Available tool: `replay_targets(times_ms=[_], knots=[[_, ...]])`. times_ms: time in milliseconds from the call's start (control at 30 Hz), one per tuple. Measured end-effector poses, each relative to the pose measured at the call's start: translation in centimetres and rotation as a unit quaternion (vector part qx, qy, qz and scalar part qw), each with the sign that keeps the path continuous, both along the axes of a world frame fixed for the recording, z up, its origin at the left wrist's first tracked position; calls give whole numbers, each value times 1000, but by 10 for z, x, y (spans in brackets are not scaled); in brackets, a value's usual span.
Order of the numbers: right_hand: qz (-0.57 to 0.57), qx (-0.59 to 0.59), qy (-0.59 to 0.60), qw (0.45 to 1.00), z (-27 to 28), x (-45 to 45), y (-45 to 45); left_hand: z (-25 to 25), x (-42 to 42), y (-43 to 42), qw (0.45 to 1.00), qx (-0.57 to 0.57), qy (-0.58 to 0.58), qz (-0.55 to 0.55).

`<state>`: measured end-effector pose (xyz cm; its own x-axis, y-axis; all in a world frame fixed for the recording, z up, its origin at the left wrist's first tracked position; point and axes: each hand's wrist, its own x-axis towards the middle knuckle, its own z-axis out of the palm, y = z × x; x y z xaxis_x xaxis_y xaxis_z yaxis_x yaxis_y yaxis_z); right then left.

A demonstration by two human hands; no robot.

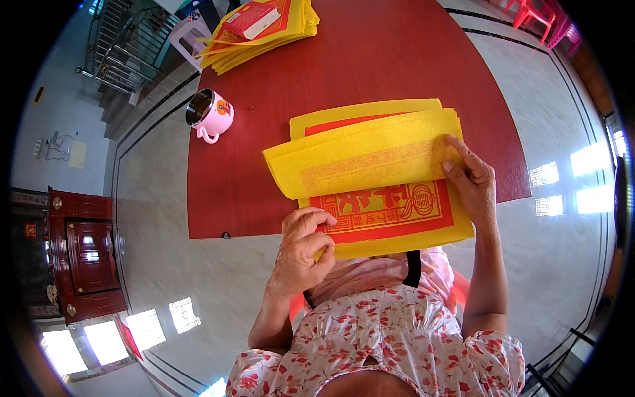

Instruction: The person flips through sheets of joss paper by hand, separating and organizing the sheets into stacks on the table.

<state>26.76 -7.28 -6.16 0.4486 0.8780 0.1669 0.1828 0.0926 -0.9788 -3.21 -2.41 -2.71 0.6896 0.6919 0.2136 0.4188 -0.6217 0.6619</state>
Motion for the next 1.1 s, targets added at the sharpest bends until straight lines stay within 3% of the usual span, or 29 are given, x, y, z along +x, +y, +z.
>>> replay_targets(times_ms=[500, 833, 1000, 1100], knots=[[16, 5, -4, 1000, 1, 3, 0, 13, -16, 8, 995, 65, 45, -53], [27, -22, -13, 999, 10, 7, -4, 9, -25, 16, 994, 41, -97, 37], [73, -25, 96, 992, 3, 16, -3, 6, -24, 15, 987, 34, -139, 71], [99, -12, 131, 986, 5, 16, -4, 4, -20, 10, 973, -39, -166, 153]])
